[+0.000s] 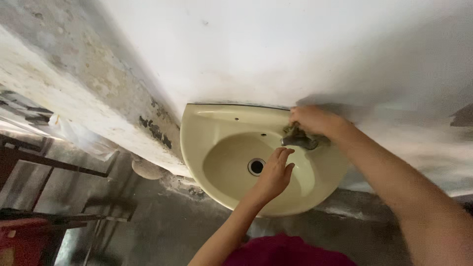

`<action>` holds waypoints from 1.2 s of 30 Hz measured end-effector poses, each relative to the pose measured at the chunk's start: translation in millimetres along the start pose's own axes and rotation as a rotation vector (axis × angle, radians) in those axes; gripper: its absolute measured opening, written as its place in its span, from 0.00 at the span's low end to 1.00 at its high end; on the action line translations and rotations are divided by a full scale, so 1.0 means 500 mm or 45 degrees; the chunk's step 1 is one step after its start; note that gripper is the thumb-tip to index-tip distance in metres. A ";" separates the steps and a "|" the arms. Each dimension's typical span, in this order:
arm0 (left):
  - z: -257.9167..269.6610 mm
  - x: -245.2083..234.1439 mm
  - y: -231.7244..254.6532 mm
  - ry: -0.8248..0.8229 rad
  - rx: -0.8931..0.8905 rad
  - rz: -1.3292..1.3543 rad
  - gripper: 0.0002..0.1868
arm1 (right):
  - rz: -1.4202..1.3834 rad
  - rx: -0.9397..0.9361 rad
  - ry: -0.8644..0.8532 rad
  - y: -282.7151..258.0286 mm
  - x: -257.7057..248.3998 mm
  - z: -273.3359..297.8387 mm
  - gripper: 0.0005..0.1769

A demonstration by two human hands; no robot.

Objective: The person scrubs the inside of a wall-mounted sink with a small dark object, then wipes the basin and faucet with a cloth. They repeatedly rinse the cloth under running water and continue wiping the sink surfaces.

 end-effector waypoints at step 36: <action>0.004 0.041 0.011 -0.070 0.052 0.044 0.20 | 0.005 0.368 0.128 0.111 -0.031 0.228 0.21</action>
Point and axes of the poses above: each hand's wrist, its own z-axis away from the middle knuckle, its own x-axis out of the palm, y = z × x, the point moved 3 cm from there along -z, towards the middle knuckle, and after that the axes turned 10 degrees about -x, right-handed, at the moved point
